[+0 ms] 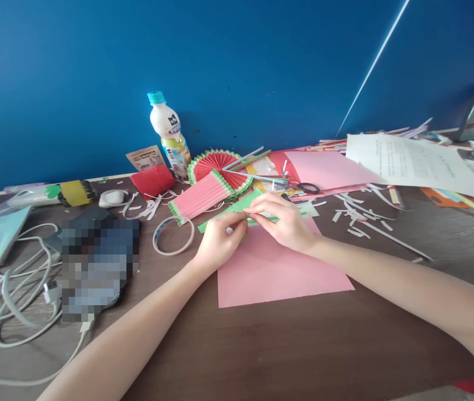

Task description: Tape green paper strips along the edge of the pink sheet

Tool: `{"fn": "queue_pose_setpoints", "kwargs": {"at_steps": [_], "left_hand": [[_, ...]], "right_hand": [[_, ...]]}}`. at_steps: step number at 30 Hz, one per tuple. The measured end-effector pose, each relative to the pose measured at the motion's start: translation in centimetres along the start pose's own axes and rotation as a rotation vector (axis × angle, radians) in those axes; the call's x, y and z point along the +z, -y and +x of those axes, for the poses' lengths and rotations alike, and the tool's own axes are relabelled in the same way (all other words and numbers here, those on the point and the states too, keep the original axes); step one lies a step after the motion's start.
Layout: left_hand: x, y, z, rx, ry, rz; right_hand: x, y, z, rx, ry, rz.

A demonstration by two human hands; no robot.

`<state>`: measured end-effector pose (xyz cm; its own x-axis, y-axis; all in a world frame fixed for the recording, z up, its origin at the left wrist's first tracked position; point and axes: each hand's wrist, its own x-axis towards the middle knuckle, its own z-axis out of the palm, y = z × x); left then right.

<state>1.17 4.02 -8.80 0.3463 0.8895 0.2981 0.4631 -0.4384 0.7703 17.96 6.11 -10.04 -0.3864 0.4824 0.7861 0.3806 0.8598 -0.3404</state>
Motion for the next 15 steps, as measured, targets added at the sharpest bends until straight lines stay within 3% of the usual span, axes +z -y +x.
{"fn": "queue_pose_setpoints", "kwargs": {"at_steps": [8,15], "left_hand": [[0.12,0.12,-0.14,0.056,-0.004,0.059],[0.06,-0.06,-0.12,0.055,-0.018,0.045]], "right_hand": [[-0.37,-0.06,0.14,-0.148,0.055,-0.244],[-0.44,0.28,0.33,-0.080,0.035,-0.091]]}}
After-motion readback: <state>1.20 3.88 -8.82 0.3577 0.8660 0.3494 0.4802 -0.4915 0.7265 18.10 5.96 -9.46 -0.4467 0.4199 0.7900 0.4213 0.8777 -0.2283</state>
